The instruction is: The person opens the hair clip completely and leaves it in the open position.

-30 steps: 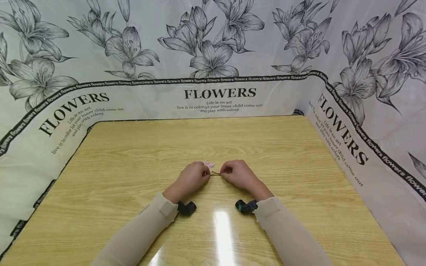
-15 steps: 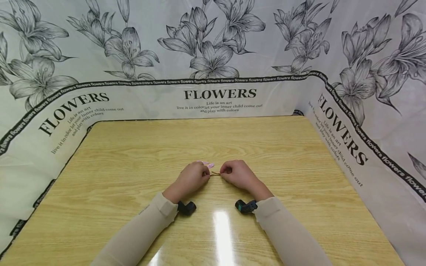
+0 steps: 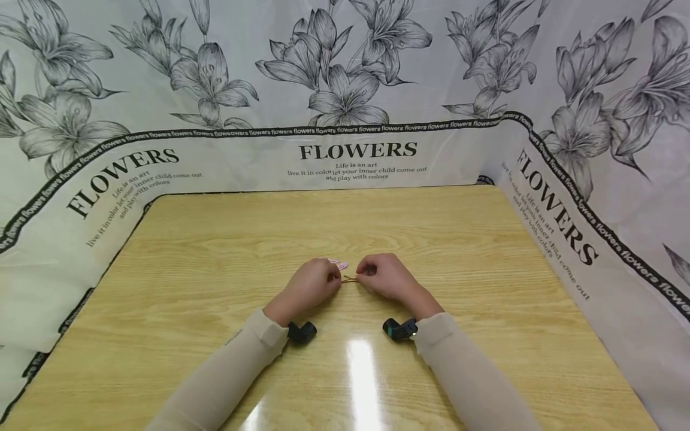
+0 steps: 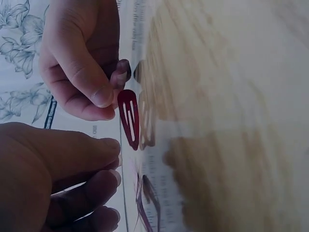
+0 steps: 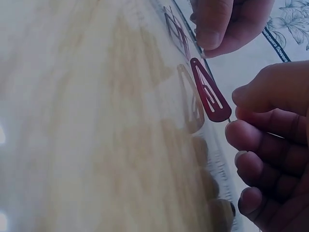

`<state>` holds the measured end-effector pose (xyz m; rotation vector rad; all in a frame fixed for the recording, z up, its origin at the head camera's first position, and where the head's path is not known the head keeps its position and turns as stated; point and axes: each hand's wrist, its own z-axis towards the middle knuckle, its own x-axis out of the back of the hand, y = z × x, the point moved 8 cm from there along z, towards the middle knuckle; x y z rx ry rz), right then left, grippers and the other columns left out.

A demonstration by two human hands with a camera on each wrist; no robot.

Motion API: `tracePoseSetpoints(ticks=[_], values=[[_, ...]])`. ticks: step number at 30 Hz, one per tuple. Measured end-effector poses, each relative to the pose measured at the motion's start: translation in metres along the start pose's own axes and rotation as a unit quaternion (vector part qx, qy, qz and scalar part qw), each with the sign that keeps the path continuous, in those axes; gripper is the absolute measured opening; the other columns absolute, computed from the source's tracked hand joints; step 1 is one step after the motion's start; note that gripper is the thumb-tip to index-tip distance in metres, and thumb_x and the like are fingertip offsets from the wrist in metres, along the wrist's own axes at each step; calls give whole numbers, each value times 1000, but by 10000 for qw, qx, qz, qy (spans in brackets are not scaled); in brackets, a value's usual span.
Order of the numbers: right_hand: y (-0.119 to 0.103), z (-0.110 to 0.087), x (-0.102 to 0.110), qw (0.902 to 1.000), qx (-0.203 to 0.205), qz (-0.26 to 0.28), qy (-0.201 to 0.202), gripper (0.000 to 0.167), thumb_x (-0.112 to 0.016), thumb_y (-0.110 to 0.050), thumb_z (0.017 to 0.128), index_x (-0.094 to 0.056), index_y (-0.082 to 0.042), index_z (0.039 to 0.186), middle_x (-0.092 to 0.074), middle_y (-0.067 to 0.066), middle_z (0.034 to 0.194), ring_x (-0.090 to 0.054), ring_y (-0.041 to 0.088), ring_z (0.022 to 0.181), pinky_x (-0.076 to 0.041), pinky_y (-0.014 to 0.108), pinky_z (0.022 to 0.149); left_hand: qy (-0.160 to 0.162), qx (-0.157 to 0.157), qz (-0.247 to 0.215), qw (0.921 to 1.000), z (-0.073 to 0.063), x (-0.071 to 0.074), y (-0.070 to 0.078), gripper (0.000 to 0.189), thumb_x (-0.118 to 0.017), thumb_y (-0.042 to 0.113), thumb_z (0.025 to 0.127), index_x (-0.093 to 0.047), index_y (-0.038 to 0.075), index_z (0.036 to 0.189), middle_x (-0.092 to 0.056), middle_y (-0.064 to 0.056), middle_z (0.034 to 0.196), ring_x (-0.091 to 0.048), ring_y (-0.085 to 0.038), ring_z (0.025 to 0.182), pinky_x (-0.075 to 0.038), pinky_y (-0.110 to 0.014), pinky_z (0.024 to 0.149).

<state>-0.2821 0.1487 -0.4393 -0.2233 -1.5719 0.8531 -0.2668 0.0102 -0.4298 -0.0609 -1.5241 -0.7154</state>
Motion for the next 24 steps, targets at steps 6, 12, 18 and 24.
tracePoseSetpoints(ticks=[6, 12, 18, 24], values=[[-6, 6, -1, 9998, 187, -37, -66, 6, -71, -23, 87, -71, -18, 90, -64, -4, 78, -55, 11, 71, -46, 28, 66, 38, 126, -87, 9999, -3, 7, -6, 18, -60, 18, 95, -75, 9, 98, -72, -2, 92, -59, -9, 74, -49, -24, 68], [-15, 11, -3, 9992, 338, -130, -150, 9, -70, -21, 87, -72, -16, 93, -65, -4, 79, -54, 10, 71, -45, 28, 66, 67, 146, -161, 9997, -6, 13, -13, 17, -60, 18, 94, -75, 9, 97, -72, -2, 93, -62, -12, 79, -52, -28, 73], [-25, 15, -5, 9987, 429, -208, -171, 9, -70, -20, 86, -72, -15, 93, -65, -4, 79, -54, 10, 69, -45, 27, 64, 120, 244, -237, 9993, -10, 17, -21, 17, -60, 18, 95, -74, 9, 92, -71, 0, 88, -59, -11, 74, -49, -26, 68], [-34, 19, -10, 9980, 521, -220, -291, 12, -69, -16, 86, -72, -12, 96, -66, -3, 81, -54, 11, 70, -45, 27, 65, 40, 352, -69, 9993, -13, 20, -28, 17, -59, 15, 93, -75, 9, 93, -70, 0, 89, -57, -11, 73, -48, -27, 68]])
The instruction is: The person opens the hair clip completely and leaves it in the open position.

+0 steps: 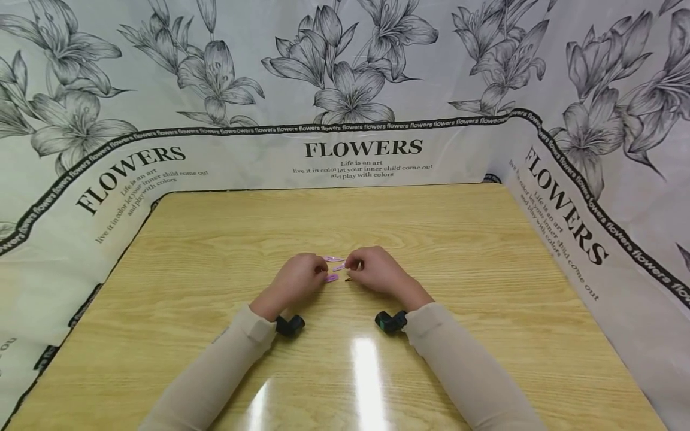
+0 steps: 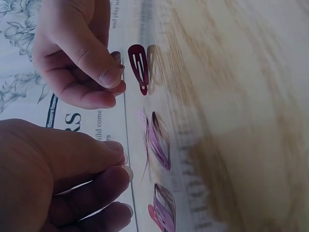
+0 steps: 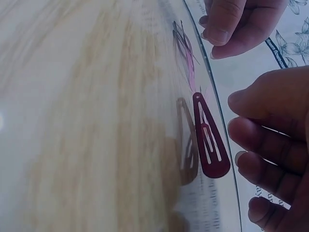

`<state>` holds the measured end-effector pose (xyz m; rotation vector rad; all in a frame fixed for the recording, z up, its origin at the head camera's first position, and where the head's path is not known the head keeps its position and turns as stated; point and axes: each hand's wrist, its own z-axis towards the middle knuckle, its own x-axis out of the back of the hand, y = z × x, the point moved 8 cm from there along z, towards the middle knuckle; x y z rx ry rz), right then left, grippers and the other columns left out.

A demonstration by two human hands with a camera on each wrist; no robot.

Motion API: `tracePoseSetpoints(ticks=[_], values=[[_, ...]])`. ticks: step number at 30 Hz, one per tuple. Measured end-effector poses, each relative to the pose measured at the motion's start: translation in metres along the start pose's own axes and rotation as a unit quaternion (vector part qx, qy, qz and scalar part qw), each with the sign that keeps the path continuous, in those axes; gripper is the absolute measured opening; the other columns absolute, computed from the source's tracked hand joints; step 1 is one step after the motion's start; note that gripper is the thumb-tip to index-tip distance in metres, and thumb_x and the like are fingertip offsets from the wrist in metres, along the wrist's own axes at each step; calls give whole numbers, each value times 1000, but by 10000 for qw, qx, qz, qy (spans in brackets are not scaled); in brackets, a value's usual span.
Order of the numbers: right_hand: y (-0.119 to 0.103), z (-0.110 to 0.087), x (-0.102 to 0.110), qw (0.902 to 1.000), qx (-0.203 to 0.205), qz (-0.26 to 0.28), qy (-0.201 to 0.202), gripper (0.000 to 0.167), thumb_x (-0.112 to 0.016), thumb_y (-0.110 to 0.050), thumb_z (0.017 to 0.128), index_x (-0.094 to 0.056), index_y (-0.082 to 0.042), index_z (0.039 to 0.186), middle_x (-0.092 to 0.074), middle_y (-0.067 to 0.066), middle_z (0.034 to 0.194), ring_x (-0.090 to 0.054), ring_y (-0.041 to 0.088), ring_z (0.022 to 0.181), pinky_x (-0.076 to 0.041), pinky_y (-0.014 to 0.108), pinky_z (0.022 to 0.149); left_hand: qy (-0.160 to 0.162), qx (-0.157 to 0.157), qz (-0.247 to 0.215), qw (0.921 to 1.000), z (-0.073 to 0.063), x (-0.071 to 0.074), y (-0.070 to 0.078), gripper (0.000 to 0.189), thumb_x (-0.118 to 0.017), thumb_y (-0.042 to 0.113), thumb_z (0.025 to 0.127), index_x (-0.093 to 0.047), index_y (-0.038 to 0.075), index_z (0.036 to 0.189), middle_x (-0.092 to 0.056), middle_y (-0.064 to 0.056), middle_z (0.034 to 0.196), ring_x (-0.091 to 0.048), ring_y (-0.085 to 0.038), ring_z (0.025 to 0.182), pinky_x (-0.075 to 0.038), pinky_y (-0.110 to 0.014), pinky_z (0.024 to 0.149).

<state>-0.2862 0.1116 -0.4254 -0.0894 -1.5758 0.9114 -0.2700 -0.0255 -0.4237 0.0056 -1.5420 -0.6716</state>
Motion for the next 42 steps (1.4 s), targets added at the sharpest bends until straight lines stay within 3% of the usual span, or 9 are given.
tracePoseSetpoints(ticks=[14, 24, 42], values=[[-13, 8, -9, 9995, 144, -147, -231, 11, -69, -18, 88, -74, -13, 96, -67, -4, 81, -55, 10, 71, -46, 28, 67, -190, 78, 223, 9995, -5, 4, -7, 14, -61, 13, 91, -74, 10, 86, -67, 0, 81, -53, -12, 70, -47, -27, 66], [-21, 13, -16, 9969, 362, -558, -414, 13, -71, -17, 86, -75, -11, 96, -70, -2, 85, -59, 10, 75, -49, 30, 72, -345, 150, 217, 9991, -9, 1, -10, 13, -64, 16, 91, -75, 10, 86, -70, 0, 84, -59, -12, 73, -52, -31, 71], [-30, 19, -25, 9888, 549, -1254, -594, 10, -72, -20, 87, -75, -14, 93, -71, -3, 89, -62, 13, 80, -51, 33, 76, -366, 243, 439, 9981, -9, -5, -11, 15, -67, 23, 91, -73, 12, 83, -68, 2, 78, -56, -11, 68, -48, -27, 63]])
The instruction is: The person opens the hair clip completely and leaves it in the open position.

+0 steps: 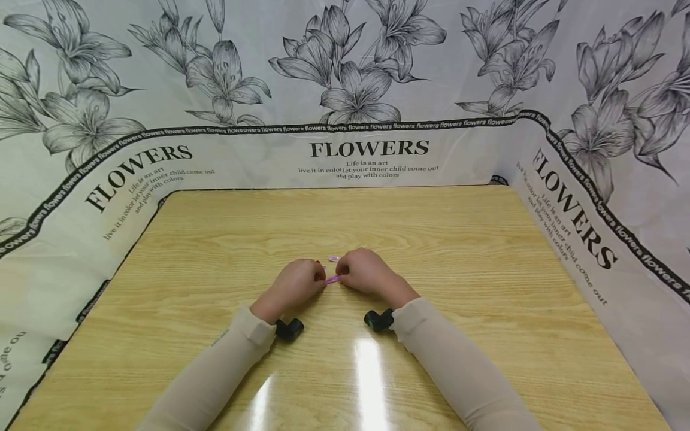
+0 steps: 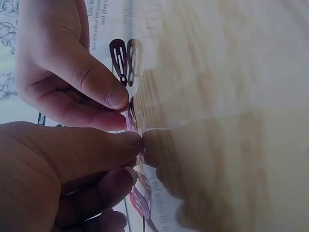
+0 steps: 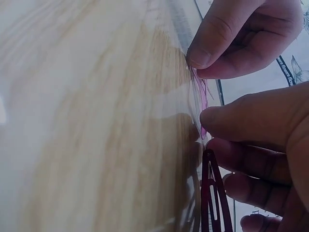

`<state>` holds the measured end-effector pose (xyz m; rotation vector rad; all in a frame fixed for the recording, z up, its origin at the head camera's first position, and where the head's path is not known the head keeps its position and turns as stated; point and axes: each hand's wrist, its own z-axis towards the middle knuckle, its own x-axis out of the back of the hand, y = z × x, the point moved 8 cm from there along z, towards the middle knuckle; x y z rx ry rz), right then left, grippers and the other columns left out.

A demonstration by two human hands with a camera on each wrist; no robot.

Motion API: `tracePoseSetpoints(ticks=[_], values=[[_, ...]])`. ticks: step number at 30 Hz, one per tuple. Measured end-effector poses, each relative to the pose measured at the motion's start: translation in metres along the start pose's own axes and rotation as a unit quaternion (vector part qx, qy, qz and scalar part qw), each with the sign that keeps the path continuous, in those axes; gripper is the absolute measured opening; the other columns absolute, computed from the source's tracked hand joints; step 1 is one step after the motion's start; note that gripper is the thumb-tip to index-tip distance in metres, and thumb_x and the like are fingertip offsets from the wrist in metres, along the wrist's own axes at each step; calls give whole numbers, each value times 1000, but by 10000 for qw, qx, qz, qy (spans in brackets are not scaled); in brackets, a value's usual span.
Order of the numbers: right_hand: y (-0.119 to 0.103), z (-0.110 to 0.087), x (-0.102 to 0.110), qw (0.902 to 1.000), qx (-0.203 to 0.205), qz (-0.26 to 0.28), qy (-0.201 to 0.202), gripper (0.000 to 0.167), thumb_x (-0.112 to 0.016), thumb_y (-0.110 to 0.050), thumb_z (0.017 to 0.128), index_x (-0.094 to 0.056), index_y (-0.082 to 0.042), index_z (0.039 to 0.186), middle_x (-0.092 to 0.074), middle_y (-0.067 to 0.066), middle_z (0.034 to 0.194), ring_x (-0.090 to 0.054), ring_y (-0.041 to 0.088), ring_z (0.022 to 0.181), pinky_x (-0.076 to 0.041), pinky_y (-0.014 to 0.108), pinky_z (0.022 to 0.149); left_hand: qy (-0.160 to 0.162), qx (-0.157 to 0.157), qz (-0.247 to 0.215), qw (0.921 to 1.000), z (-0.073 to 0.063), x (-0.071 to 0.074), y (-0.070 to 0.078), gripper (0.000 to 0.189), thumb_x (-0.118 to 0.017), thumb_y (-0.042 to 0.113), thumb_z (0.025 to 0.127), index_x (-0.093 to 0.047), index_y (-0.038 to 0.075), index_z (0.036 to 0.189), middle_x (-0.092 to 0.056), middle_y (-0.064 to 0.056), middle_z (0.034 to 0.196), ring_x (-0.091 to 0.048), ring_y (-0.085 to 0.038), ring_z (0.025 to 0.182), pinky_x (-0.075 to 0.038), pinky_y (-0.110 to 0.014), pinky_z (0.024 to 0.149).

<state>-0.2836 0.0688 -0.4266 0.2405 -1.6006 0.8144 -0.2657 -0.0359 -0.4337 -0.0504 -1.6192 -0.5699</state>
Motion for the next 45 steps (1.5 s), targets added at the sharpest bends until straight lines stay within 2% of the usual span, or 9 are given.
tracePoseSetpoints(ticks=[6, 14, 22, 27, 34, 39, 45], values=[[2, 2, -3, 9999, -71, -125, -95, 12, -71, -22, 88, -76, -14, 95, -72, -2, 91, -64, 14, 83, -52, 35, 78, -15, -2, -31, 10000, 1, -1, 0, 16, -66, 22, 91, -73, 11, 82, -68, 1, 77, -56, -11, 67, -48, -27, 63], [4, 4, -5, 9995, -212, 26, -251, 7, -71, -20, 88, -74, -15, 92, -70, -4, 87, -60, 11, 78, -50, 32, 75, 86, -20, -50, 9999, 1, -1, -1, 15, -67, 20, 91, -73, 11, 81, -68, 1, 77, -56, -11, 67, -48, -27, 63], [1, 3, -1, 9995, -177, 173, -184, 4, -72, -18, 86, -71, -15, 87, -65, -6, 78, -55, 10, 71, -47, 29, 70, 237, -24, -26, 9997, 0, 1, -2, 15, -68, 20, 90, -72, 12, 77, -66, 2, 74, -55, -10, 66, -47, -25, 61], [1, 4, -2, 9992, -216, 267, -212, 6, -73, -20, 86, -70, -17, 83, -63, -7, 74, -53, 11, 69, -45, 28, 67, 211, -22, -174, 9996, -1, 0, 0, 15, -67, 17, 90, -71, 10, 78, -65, 0, 75, -55, -12, 66, -47, -26, 62], [0, 2, -3, 9992, -108, 178, -329, 8, -70, -20, 88, -69, -19, 81, -64, -7, 76, -54, 10, 70, -46, 29, 69, 184, -113, -231, 9995, -1, -1, -1, 15, -62, 13, 89, -67, 12, 75, -61, 2, 71, -53, -11, 63, -45, -25, 59], [4, -1, 3, 9981, -203, 546, -213, 7, -68, -20, 91, -71, -18, 85, -67, -6, 82, -56, 10, 74, -47, 30, 71, 514, -186, -274, 9981, 0, 4, -4, 11, -62, 14, 88, -70, 11, 81, -64, 2, 76, -54, -11, 67, -47, -27, 65], [12, -3, 8, 9938, -389, 1024, -171, 8, -63, -19, 94, -69, -19, 90, -66, -5, 85, -54, 12, 75, -46, 30, 72, 825, -17, -1047, 9911, 0, 10, -12, 12, -62, 18, 92, -70, 11, 87, -64, 1, 79, -55, -12, 70, -47, -26, 66]])
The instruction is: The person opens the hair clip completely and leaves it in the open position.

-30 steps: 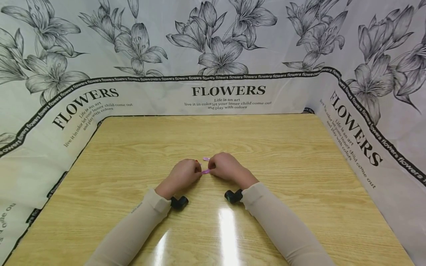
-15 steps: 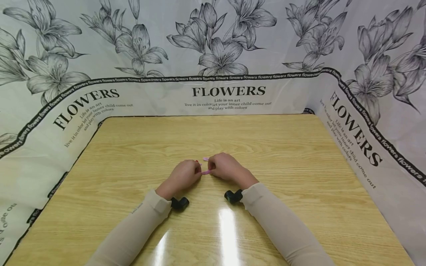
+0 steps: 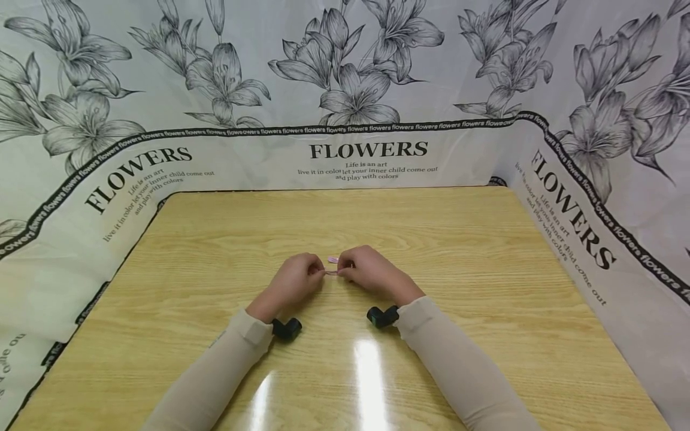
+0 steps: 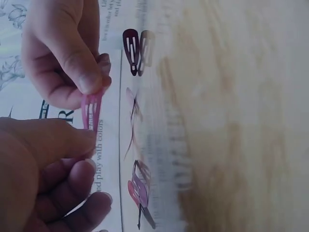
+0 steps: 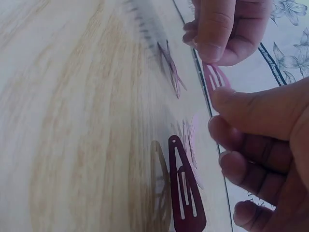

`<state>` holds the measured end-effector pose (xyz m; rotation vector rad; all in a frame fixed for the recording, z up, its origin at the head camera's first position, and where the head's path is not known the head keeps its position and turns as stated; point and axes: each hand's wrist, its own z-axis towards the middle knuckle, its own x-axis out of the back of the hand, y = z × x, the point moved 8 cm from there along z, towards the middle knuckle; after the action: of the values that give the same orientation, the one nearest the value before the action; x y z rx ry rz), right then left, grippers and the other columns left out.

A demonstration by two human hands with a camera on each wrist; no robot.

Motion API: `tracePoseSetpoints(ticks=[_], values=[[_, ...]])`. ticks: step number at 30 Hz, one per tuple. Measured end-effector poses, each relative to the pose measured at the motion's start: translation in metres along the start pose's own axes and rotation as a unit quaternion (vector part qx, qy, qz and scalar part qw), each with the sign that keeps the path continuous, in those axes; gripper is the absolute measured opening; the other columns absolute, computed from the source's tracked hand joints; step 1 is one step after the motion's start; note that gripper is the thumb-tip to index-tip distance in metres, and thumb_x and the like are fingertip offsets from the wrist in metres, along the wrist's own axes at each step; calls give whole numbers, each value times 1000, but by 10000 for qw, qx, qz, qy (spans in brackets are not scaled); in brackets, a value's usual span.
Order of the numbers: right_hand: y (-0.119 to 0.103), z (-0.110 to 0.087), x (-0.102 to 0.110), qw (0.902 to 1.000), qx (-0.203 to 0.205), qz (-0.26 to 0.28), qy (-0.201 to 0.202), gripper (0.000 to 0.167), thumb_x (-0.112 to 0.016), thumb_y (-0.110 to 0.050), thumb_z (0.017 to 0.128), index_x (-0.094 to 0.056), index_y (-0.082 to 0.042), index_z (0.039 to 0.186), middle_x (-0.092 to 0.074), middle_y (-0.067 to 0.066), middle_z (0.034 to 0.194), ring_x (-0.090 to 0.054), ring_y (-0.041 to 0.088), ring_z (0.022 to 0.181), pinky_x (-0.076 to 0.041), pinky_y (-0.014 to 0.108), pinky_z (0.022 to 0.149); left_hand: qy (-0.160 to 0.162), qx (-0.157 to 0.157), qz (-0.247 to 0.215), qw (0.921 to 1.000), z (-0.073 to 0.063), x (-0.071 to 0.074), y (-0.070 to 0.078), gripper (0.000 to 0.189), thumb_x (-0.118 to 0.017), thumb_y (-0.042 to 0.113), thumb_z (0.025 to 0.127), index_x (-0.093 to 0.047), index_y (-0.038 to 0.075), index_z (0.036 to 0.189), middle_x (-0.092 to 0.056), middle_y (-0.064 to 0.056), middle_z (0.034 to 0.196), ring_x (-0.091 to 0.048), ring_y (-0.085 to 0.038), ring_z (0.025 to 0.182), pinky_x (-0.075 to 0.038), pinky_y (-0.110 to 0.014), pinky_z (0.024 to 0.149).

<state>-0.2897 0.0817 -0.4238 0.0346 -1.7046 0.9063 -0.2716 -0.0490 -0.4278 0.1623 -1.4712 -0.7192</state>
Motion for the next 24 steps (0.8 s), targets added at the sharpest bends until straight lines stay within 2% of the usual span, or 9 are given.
tracePoseSetpoints(ticks=[8, 13, 16, 19, 24], values=[[5, -5, 7, 9992, 9, 329, 221, 8, -64, -24, 94, -69, -19, 91, -66, -5, 84, -52, 13, 72, -43, 29, 67, 126, -14, -981, 9951, 0, 4, -5, 16, -63, 24, 95, -70, 11, 89, -66, 2, 81, -55, -9, 69, -46, -24, 62], [6, -8, 12, 9974, 35, 580, 422, 9, -65, -24, 93, -70, -17, 91, -67, -4, 84, -53, 12, 73, -44, 29, 68, 90, 131, -1485, 9888, -1, 4, -7, 16, -64, 28, 94, -70, 14, 90, -66, 3, 83, -54, -11, 71, -46, -24, 62], [9, -9, 12, 9952, -98, 836, 507, 9, -65, -25, 93, -70, -18, 92, -68, -2, 86, -54, 13, 74, -45, 30, 68, 182, 180, -1686, 9853, -1, 5, -8, 15, -65, 29, 94, -70, 16, 90, -66, 3, 84, -53, -12, 72, -45, -25, 61], [14, -10, 10, 9891, -287, 1298, 625, 11, -66, -27, 93, -71, -18, 93, -70, 3, 90, -57, 15, 75, -47, 31, 68, 331, 214, -1787, 9831, -1, 7, -10, 15, -65, 29, 93, -70, 16, 89, -65, 3, 81, -53, -12, 69, -44, -24, 58], [21, -12, 7, 9660, -601, 2332, 940, 13, -70, -27, 89, -71, -15, 95, -71, 8, 93, -64, 25, 84, -50, 33, 70, 535, 271, -2105, 9757, -1, 9, -11, 17, -65, 30, 93, -71, 14, 89, -63, 1, 75, -53, -11, 61, -44, -23, 53]])
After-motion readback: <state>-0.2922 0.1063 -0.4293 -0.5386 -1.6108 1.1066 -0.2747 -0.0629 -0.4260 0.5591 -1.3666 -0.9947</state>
